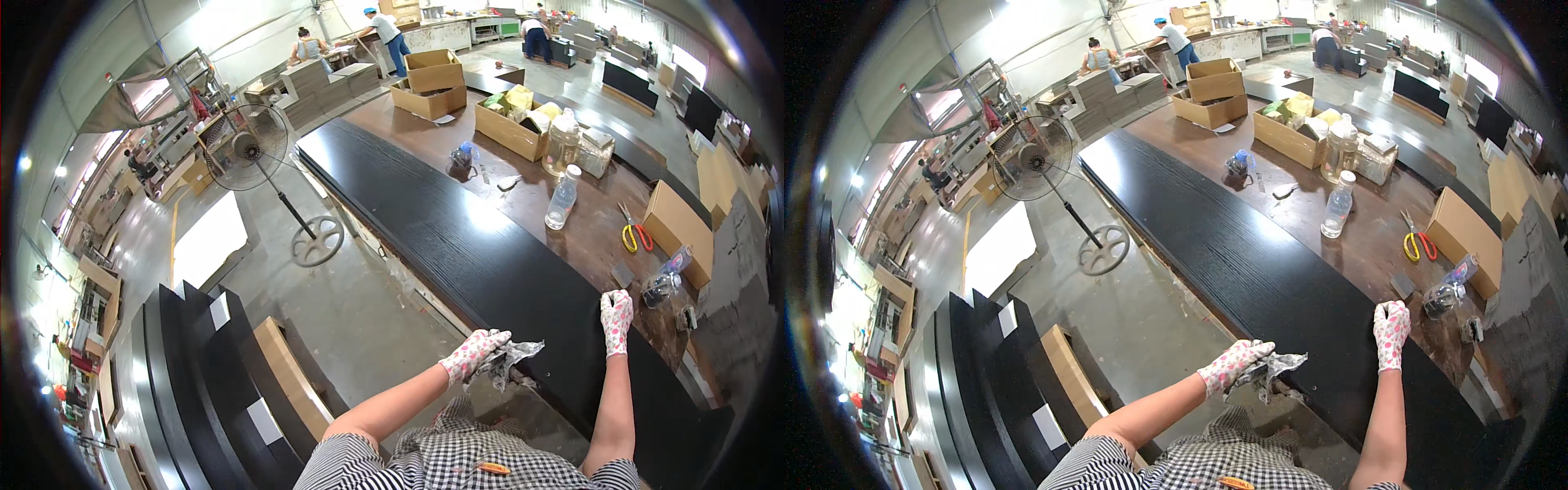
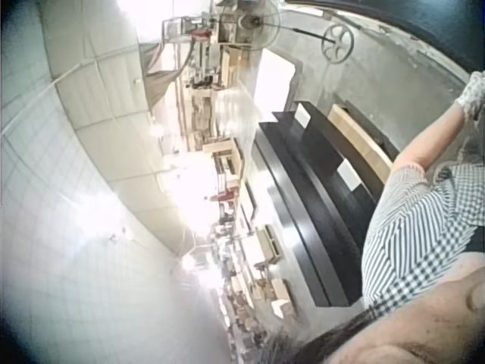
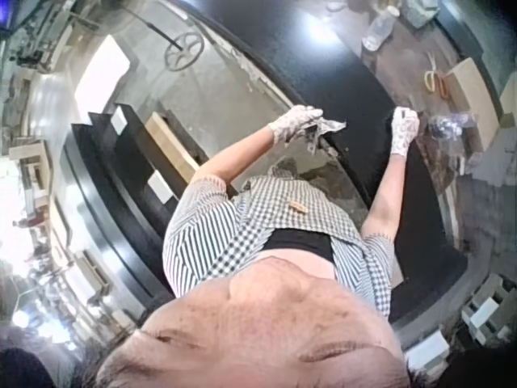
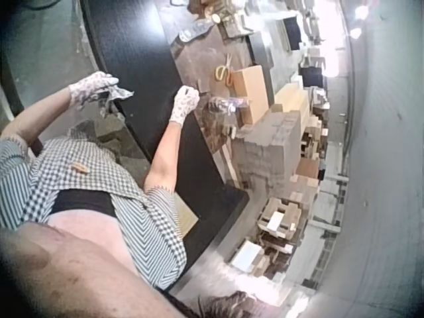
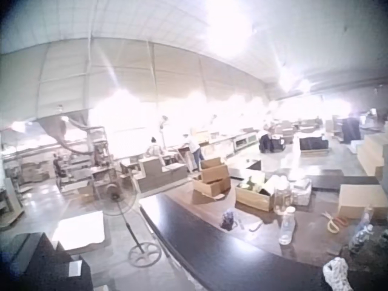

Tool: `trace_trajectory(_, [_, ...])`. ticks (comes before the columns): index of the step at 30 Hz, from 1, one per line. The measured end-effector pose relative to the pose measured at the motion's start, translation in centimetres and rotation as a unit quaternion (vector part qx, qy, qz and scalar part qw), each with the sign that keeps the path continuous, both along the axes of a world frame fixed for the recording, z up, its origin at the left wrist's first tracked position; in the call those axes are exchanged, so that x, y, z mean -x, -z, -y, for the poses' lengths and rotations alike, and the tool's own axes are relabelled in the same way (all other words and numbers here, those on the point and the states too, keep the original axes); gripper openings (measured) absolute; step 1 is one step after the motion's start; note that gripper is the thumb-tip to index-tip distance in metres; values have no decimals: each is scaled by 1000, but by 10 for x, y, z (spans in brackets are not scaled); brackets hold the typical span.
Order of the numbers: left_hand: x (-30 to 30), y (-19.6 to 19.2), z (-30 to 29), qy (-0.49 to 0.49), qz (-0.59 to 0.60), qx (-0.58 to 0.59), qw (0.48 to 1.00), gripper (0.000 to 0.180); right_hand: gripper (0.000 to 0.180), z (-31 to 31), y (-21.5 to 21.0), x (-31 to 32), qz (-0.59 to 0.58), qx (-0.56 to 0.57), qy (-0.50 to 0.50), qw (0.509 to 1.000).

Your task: The person retrieves a cloth from a cabinet, wipes down a black wooden panel with the cloth, sands the edges of the panel with a small block, and wipes the panel with the cloth.

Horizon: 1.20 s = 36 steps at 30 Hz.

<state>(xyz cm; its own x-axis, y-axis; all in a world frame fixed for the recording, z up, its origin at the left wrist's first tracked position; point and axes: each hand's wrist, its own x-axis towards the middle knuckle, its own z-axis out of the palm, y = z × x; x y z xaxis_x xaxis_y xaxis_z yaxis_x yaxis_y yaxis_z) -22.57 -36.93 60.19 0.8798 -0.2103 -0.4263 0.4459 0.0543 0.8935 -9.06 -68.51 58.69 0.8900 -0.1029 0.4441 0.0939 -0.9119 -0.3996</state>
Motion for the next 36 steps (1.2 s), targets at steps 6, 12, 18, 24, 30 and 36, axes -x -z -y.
trace_trajectory(6, [6,7,-1,-50,-12,101,994,36,18,-22,-8,25,25,64,35,997])
trace_trajectory(12, [32,13,-14,-83,-76,89,990,30,24,-36,-6,63,-3,51,6,999])
trace_trajectory(18, [59,-5,9,-26,-97,39,994,34,95,-45,-47,191,-133,81,-277,948])
trace_trajectory(24, [40,5,-22,-80,-145,204,965,56,90,-17,-31,267,-257,201,-113,939])
trace_trajectory(30, [-5,5,-77,-162,-62,173,969,29,90,-23,1,271,-143,283,-85,945])
trace_trajectory(36, [15,53,-77,-152,-27,164,974,25,89,-18,0,292,-114,246,-109,956])
